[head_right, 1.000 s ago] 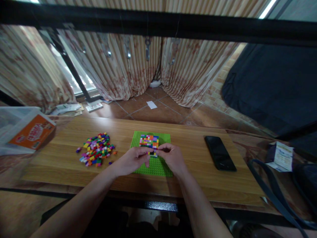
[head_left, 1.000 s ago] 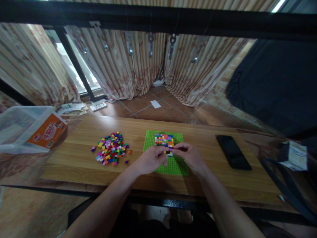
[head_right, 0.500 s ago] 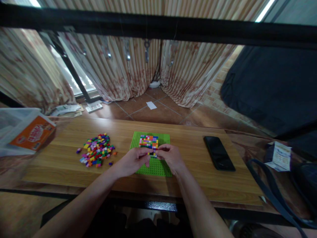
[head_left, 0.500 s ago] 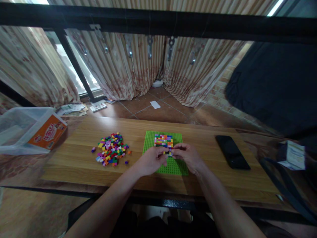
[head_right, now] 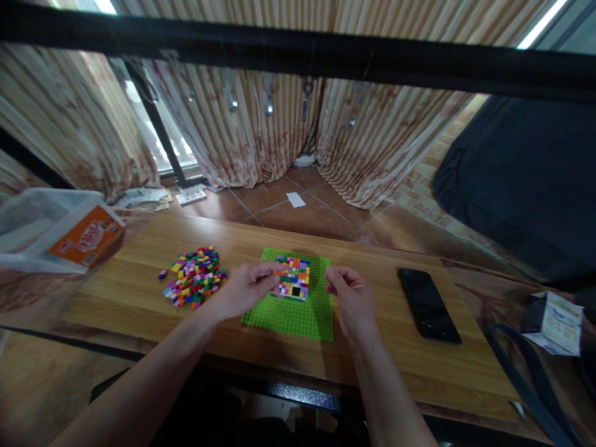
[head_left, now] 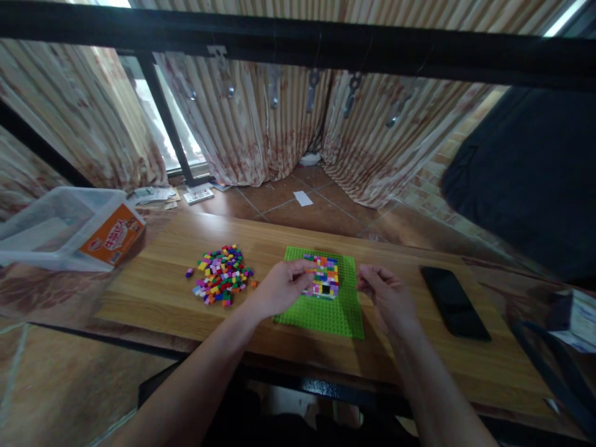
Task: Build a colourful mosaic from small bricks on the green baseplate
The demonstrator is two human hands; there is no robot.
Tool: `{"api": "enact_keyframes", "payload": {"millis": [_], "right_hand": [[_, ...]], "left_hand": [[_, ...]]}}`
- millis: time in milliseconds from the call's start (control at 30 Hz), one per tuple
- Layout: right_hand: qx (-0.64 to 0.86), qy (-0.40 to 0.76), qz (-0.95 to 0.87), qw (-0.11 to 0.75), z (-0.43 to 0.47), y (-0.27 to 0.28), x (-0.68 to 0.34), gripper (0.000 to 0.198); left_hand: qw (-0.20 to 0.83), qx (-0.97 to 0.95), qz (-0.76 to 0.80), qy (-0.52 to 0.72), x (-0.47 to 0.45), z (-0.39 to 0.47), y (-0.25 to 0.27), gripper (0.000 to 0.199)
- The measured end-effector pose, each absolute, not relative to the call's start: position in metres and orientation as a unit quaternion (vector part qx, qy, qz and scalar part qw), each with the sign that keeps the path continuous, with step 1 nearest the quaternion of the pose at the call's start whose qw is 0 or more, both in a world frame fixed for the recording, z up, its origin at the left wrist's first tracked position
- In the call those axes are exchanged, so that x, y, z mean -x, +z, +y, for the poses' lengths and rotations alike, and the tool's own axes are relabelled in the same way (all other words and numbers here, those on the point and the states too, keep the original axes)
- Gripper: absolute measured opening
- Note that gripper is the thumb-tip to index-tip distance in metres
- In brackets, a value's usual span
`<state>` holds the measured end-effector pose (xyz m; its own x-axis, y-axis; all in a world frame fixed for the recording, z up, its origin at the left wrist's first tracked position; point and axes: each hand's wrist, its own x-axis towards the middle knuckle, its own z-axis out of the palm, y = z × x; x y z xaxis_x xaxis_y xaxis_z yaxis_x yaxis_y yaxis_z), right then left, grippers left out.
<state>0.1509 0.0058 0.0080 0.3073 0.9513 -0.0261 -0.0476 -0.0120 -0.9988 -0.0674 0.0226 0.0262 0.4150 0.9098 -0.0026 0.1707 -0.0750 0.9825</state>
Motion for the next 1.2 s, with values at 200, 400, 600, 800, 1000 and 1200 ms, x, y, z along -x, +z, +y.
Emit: {"api": "enact_keyframes", "payload": {"millis": [200, 400, 600, 800, 1000, 1200], "right_hand": [[0.555, 0.383, -0.502, 0.542, -0.008, 0.014, -0.120, 0.026], [0.506, 0.364, -0.661, 0.417, -0.029, 0.007, -0.074, 0.018], [0.449, 0.288, -0.775, 0.340, -0.035, -0.013, -0.033, 0.021], [0.443, 0.206, -0.825, 0.286, -0.028, -0.028, 0.002, 0.022], [0.451, 0.155, -0.839, 0.263, -0.023, -0.037, 0.022, 0.019], [0.457, 0.220, -0.813, 0.287, -0.026, -0.027, 0.010, 0.019]], "left_hand": [[0.489, -0.520, 0.480, 0.510, 0.088, 0.037, 0.039, 0.020], [0.454, -0.440, 0.478, 0.609, 0.106, 0.045, 0.044, 0.020], [0.452, -0.424, 0.465, 0.633, 0.114, 0.045, 0.047, 0.016], [0.442, -0.448, 0.500, 0.595, 0.123, 0.046, 0.041, 0.018], [0.292, -0.665, 0.598, 0.338, 0.149, 0.042, 0.029, 0.015], [0.226, -0.718, 0.634, 0.176, 0.151, 0.032, 0.027, 0.020]]}}
